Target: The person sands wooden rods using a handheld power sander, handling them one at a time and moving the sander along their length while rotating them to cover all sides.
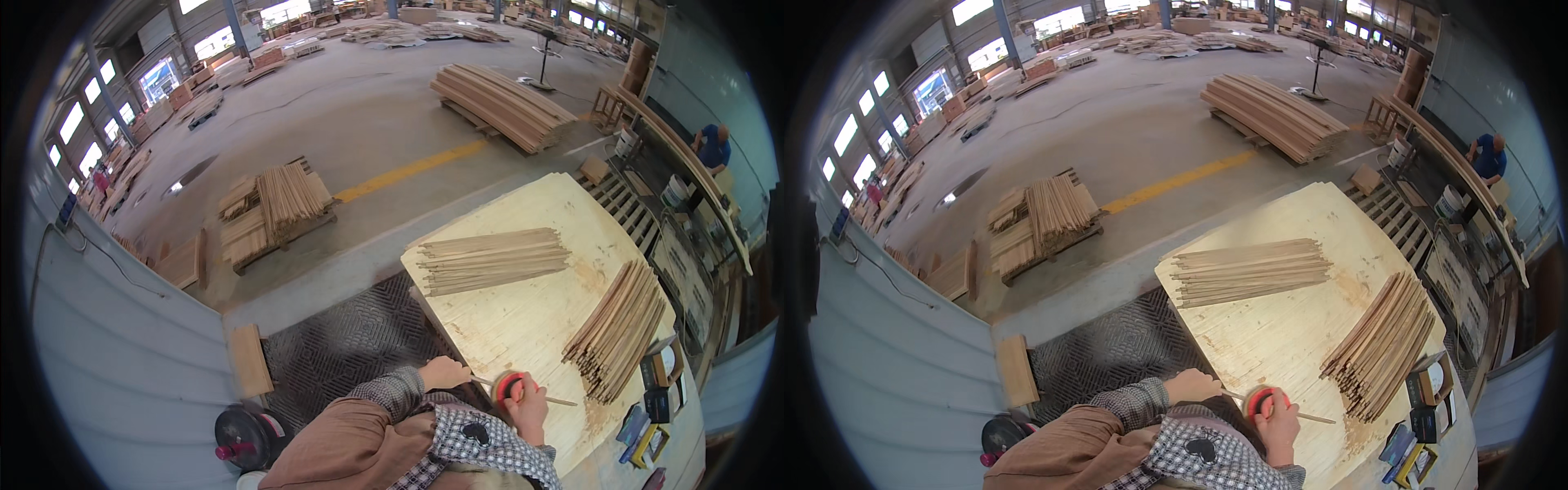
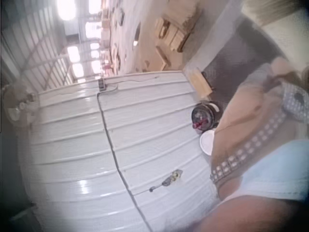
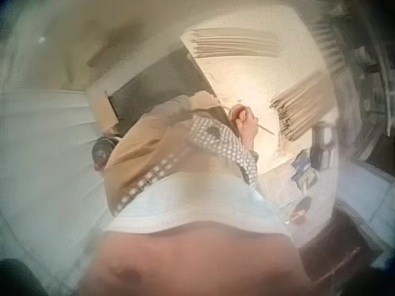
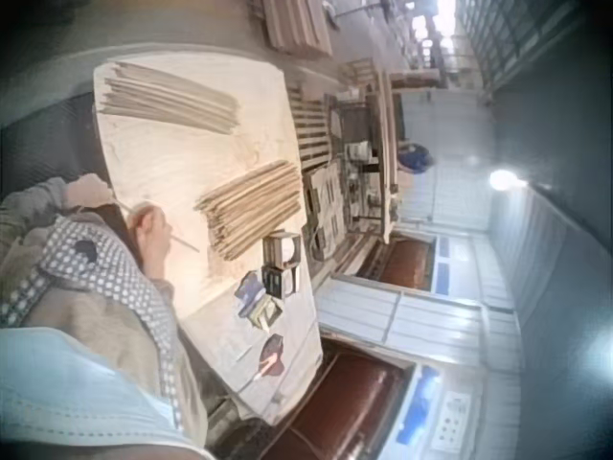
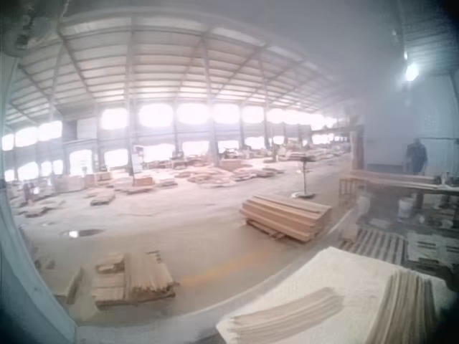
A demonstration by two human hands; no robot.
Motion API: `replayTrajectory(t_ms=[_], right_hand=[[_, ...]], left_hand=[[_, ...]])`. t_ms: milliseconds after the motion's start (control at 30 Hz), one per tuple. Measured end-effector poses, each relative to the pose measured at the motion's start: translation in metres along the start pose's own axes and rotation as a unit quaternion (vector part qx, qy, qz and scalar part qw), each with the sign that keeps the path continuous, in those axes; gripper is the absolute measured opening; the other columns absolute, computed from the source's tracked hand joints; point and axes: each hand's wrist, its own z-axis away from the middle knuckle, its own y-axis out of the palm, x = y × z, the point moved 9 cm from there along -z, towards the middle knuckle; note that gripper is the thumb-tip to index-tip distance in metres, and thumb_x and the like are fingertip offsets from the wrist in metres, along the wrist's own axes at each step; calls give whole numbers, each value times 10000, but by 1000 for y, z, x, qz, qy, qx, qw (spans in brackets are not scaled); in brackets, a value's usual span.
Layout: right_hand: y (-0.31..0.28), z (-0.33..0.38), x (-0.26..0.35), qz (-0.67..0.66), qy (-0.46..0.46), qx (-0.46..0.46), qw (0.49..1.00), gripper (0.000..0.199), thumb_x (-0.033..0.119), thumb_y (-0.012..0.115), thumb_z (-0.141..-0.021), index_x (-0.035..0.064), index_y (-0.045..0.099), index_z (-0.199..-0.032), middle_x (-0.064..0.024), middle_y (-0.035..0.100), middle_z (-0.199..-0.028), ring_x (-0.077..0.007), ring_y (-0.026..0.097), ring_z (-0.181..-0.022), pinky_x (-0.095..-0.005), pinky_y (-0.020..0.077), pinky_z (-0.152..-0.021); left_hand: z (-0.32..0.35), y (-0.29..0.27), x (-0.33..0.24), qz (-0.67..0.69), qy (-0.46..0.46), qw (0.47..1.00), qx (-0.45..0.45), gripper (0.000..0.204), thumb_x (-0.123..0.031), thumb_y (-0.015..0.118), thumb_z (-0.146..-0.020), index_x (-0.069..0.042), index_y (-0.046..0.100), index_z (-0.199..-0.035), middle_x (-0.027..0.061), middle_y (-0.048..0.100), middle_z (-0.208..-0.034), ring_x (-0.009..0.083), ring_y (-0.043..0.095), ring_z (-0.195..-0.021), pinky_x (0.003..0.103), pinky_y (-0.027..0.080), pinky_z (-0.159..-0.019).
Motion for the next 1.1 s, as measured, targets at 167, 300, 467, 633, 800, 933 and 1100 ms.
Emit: replayTrajectory(t_ms=[167, 300, 467, 633, 800, 933, 1100], right_hand=[[-32, 12, -114, 0, 193, -77, 978, 830, 233, 726, -571, 191, 419, -1341, -230, 501, -1098, -394, 585, -906, -448, 496, -794], [-42, 21, -135, -3, 166, -127, 978, 814, 237, 712, -576, 186, 424, -1335, -241, 495, -1102, -403, 575, -922, -452, 488, -806], [-7, 12, -37, -12, 117, -23, 993, 748, 298, 717, -609, 264, 448, -1307, -220, 486, -1097, -420, 584, -882, -481, 499, -767], [1, 19, -98, -20, 78, -146, 986, 790, 242, 709, -577, 223, 443, -1320, -210, 505, -1066, -411, 577, -898, -465, 490, -782], [-46, 29, -125, -71, 182, -169, 966, 777, 219, 683, -582, 163, 443, -1319, -226, 543, -1026, -403, 579, -897, -445, 488, -786], [-34, 20, -58, -65, 121, -147, 980, 628, 226, 644, -669, 194, 473, -1273, -217, 550, -1029, -398, 581, -888, -448, 494, -756], [-25, 9, 48, -141, -65, -112, 982, 445, 236, 594, -778, 232, 511, -1215, -205, 558, -1034, -391, 584, -877, -453, 500, -718]], left_hand=[[-5, -1, 2, 16, 4, 1000, -11, 287, -320, 532, -877, -52, 580, -787, 128, 581, -570, 306, 602, -506, 406, 460, -448], [-13, -1, -1, 31, 5, 999, 14, 276, -297, 527, -878, -43, 590, -788, 129, 596, -579, 295, 611, -512, 405, 461, -448], [-13, 1, -1, 11, 5, 1000, 25, 285, -306, 518, -884, -47, 606, -806, 127, 595, -580, 290, 611, -512, 397, 466, -439], [-13, -6, -3, 13, 29, 999, 19, 302, -320, 521, -885, -44, 599, -792, 120, 601, -596, 286, 615, -522, 392, 481, -449], [-13, -16, -9, -6, 18, 998, 52, 306, -327, 526, -882, -45, 602, -790, 118, 610, -602, 282, 632, -555, 369, 505, -486], [-10, -8, -7, -20, 21, 998, 57, 295, -314, 500, -896, -53, 612, -816, 98, 625, -657, 256, 645, -589, 373, 515, -505], [-18, 3, 2, -63, 15, 990, 128, 268, -320, 476, -898, -99, 618, -846, 82, 638, -739, 258, 653, -654, 405, 513, -520]])
